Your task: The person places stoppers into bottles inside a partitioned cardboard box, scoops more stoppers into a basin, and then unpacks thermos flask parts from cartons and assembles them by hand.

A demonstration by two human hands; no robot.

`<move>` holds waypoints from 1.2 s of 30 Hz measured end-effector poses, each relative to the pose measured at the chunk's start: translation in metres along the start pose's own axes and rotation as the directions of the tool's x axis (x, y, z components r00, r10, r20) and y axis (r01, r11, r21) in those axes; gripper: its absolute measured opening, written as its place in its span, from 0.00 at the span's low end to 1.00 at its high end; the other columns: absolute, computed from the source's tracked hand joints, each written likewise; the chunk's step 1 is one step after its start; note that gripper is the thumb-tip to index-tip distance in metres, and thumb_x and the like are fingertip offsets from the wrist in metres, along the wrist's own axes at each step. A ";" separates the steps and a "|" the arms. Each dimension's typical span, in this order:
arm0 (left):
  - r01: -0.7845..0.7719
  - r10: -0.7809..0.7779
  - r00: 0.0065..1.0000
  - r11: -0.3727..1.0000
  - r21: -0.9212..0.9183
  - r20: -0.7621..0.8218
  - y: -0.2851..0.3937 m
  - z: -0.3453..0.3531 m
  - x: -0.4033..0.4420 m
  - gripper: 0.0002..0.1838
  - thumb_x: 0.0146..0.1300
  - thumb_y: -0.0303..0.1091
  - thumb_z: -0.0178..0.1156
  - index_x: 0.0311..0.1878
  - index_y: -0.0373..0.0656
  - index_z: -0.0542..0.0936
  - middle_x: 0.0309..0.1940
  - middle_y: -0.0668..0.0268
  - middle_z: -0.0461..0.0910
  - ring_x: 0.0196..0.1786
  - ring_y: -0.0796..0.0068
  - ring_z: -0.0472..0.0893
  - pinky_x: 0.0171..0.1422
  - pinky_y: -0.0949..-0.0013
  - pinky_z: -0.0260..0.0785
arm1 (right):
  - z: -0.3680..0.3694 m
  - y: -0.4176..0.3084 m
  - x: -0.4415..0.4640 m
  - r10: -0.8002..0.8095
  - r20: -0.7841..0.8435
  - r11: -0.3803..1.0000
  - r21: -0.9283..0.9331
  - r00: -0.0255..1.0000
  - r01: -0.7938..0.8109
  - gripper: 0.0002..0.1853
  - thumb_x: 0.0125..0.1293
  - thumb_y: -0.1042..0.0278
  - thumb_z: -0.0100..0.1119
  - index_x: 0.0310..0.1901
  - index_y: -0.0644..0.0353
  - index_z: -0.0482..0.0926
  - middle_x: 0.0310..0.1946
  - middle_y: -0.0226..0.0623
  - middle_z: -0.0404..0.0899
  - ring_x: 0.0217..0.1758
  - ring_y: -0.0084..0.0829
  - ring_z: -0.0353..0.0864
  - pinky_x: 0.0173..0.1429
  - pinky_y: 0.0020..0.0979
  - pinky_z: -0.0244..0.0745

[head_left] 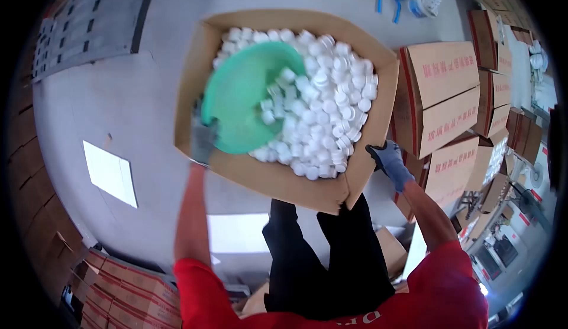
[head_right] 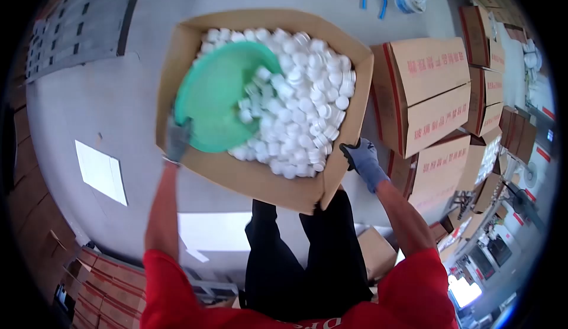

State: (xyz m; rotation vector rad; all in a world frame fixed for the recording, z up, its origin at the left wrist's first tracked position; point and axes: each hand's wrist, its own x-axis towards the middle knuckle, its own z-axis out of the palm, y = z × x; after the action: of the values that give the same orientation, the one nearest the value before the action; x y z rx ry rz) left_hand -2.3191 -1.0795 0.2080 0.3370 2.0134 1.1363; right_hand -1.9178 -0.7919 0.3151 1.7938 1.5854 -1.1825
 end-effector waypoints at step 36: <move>0.234 -0.188 0.902 0.969 -0.075 0.389 -0.110 0.010 -0.013 0.16 0.60 0.31 0.61 0.50 0.34 0.79 0.40 0.63 0.83 0.45 0.74 0.82 0.48 0.65 0.74 | 0.090 0.067 0.019 -0.500 -0.305 0.857 -0.040 0.810 0.514 0.22 0.66 0.63 0.61 0.59 0.59 0.72 0.54 0.44 0.76 0.55 0.41 0.76 0.59 0.36 0.72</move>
State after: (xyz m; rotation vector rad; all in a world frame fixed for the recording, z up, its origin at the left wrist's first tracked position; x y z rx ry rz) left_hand -2.2879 -1.1428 0.1216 0.2472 1.5905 0.9654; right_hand -1.8807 -0.8686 0.2394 1.6883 2.3494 -1.2032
